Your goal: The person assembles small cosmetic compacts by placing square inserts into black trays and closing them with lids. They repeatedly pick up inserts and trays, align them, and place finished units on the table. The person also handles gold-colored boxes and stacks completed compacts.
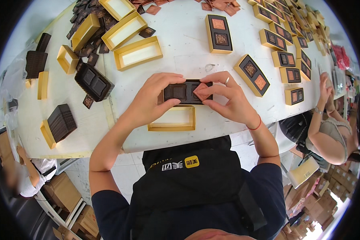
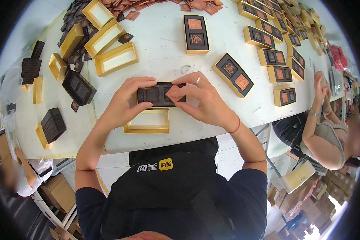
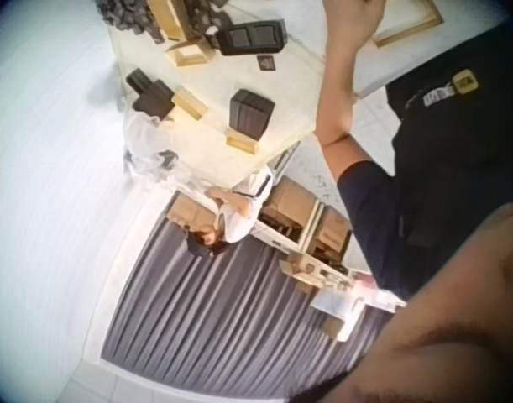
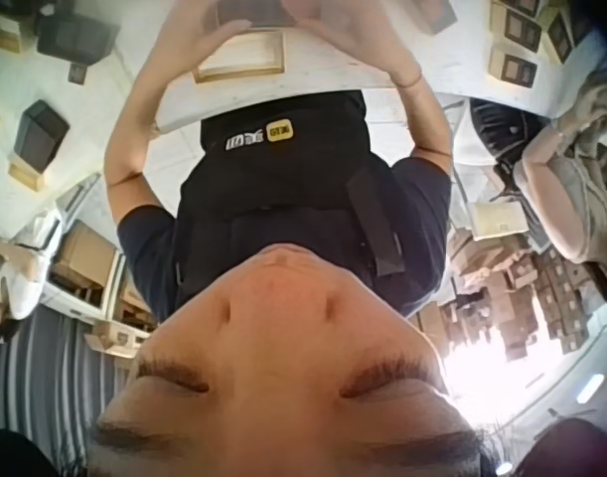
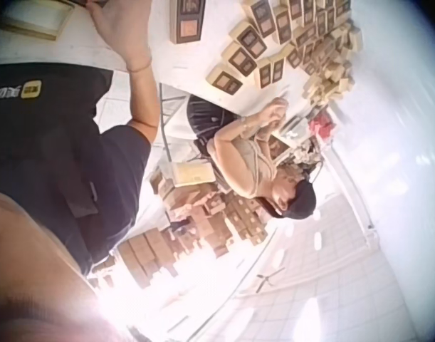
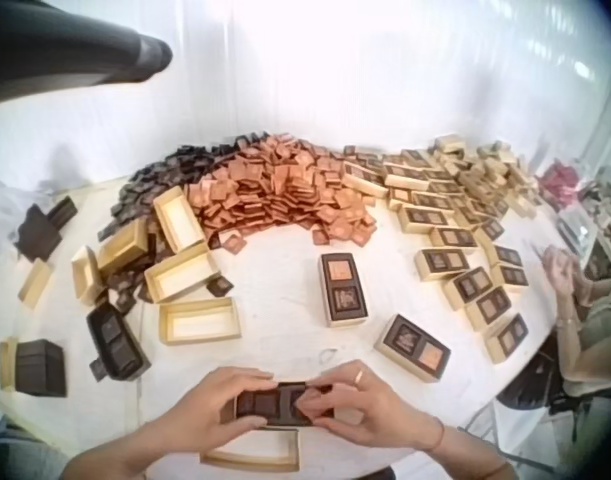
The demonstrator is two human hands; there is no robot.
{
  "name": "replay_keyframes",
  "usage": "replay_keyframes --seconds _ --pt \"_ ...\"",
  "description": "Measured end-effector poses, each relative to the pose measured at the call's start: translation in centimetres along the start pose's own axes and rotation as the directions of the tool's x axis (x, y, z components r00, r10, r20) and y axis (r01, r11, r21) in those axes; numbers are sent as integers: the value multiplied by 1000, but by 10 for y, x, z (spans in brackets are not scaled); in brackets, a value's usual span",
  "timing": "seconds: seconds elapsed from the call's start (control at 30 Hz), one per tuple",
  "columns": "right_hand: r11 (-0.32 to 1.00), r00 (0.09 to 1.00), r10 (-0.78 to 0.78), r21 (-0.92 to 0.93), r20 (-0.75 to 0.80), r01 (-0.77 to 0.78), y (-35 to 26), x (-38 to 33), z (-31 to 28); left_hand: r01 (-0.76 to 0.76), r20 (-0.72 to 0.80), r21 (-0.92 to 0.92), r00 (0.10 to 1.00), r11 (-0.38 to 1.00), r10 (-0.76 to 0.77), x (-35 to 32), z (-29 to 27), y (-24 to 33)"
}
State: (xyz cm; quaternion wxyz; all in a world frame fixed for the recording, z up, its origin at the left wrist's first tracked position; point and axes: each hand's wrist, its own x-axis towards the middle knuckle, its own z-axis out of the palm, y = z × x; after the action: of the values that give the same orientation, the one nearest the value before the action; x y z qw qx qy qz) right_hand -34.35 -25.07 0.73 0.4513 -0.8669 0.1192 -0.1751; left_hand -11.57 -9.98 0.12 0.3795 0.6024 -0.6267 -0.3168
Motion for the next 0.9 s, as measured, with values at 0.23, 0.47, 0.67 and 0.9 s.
replay_keyframes --seconds 0.23,0.47,0.67,0.9 --pt "989 993 -64 -127 101 77 -1 6 -1 78 31 -164 997 983 -74 -1 4 -13" --pt "824 971 -105 -528 216 206 -10 -2 3 27 -19 -161 999 987 -30 -3 10 -18" --pt "852 962 -182 -457 201 257 2 -6 7 15 -296 7 955 1000 -12 -6 -27 1" --pt "894 943 -298 -302 149 330 20 0 9 546 -580 522 790 656 -196 2 -140 -74"
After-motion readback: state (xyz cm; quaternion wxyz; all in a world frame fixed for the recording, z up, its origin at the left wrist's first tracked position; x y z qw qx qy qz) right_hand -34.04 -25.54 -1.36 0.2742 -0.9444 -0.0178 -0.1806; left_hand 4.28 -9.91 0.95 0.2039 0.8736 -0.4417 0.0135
